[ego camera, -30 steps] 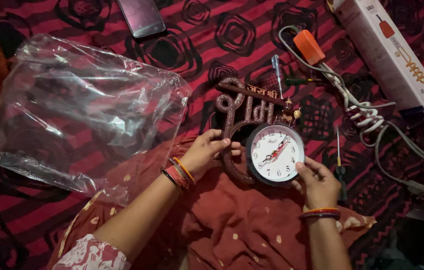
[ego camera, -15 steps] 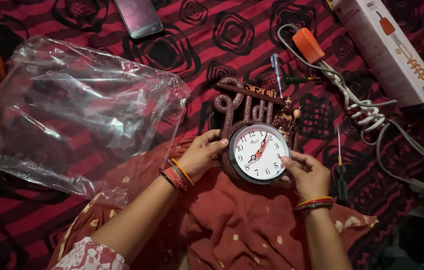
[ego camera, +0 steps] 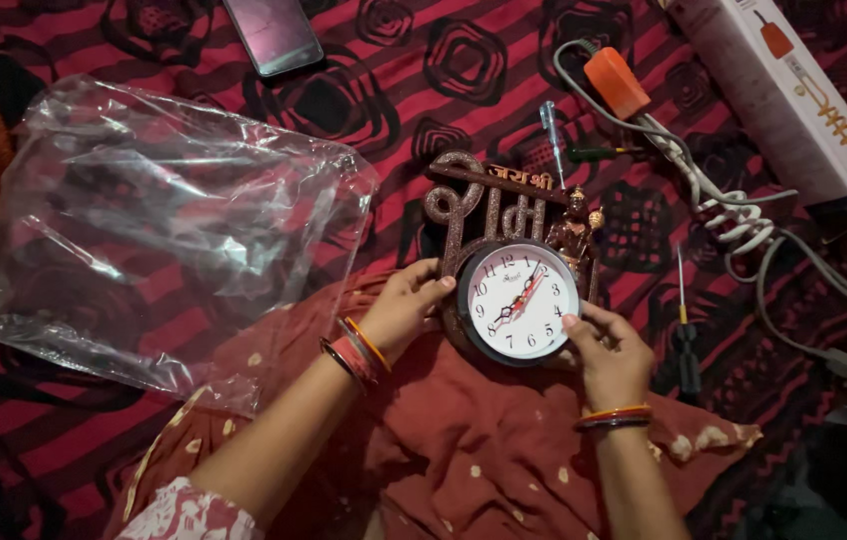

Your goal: The person assembles a round analog wall clock by fitting the clock face into a decorative frame, then uses a screwdriver to secure the backplate and tighten the central nut. The person repeatedly flips the clock to check alignment and continues tightening until the assembly is complete.

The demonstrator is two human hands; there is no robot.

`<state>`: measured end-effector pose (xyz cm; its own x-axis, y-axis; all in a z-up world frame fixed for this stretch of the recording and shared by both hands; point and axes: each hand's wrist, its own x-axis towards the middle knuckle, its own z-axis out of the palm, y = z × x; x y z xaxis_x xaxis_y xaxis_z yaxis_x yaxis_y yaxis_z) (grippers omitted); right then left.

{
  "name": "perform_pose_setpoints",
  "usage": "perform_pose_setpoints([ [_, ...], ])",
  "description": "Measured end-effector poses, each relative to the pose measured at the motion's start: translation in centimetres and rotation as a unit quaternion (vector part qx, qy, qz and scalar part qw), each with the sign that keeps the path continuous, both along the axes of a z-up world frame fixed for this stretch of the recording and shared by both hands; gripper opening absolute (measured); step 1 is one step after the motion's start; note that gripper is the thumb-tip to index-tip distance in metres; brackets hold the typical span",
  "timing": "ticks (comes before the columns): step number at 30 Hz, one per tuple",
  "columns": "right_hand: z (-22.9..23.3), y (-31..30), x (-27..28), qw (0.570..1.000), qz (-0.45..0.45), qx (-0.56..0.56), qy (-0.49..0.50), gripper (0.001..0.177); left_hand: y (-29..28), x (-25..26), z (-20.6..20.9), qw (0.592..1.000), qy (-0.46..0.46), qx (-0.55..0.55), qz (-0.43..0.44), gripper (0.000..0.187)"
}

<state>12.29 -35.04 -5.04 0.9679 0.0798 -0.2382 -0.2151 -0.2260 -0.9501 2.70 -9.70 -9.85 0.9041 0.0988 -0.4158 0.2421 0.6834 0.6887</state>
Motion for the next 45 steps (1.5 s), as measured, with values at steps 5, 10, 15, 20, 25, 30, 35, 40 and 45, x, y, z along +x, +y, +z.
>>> perform_pose_setpoints([
  [5,-0.1,1.2,0.8,0.998,0.047,-0.031,-0.012,0.035,-0.4,-0.3,0.4,0.999,-0.001,-0.014,0.031,0.029],
  [10,0.0,2.1,1.5,0.995,0.064,-0.077,0.005,0.037,0.3,-0.5,-0.1,1.000,-0.018,-0.009,0.019,0.027],
  [15,0.7,1.9,2.1,0.979,0.091,-0.177,-0.051,0.032,0.2,-0.5,-0.8,0.999,-0.031,-0.014,0.004,0.023],
  [20,0.4,1.9,2.1,0.982,0.092,-0.158,-0.055,0.029,0.3,-0.4,-0.6,1.000,-0.024,-0.005,0.004,0.022],
  [25,-0.8,1.9,1.3,0.988,0.071,-0.129,-0.046,0.028,0.0,-0.4,-0.5,1.000,-0.014,0.016,0.013,0.025],
  [30,-1.5,1.6,1.3,0.990,0.071,-0.111,-0.056,0.028,0.1,0.2,-0.6,0.992,0.039,0.110,0.045,0.032],
  [35,-1.0,1.5,1.0,0.991,0.077,-0.086,-0.069,0.028,0.4,-0.6,1.3,0.947,0.046,0.314,0.047,0.042],
  [40,0.2,1.6,-0.6,0.973,0.043,-0.152,-0.169,0.028,0.6,-1.3,4.8,0.900,0.028,0.435,0.029,0.042],
  [45,2.4,2.1,-2.2,0.956,0.019,-0.144,-0.254,0.027,-0.2,-2.4,8.5,0.807,-0.077,0.581,0.070,0.047],
])
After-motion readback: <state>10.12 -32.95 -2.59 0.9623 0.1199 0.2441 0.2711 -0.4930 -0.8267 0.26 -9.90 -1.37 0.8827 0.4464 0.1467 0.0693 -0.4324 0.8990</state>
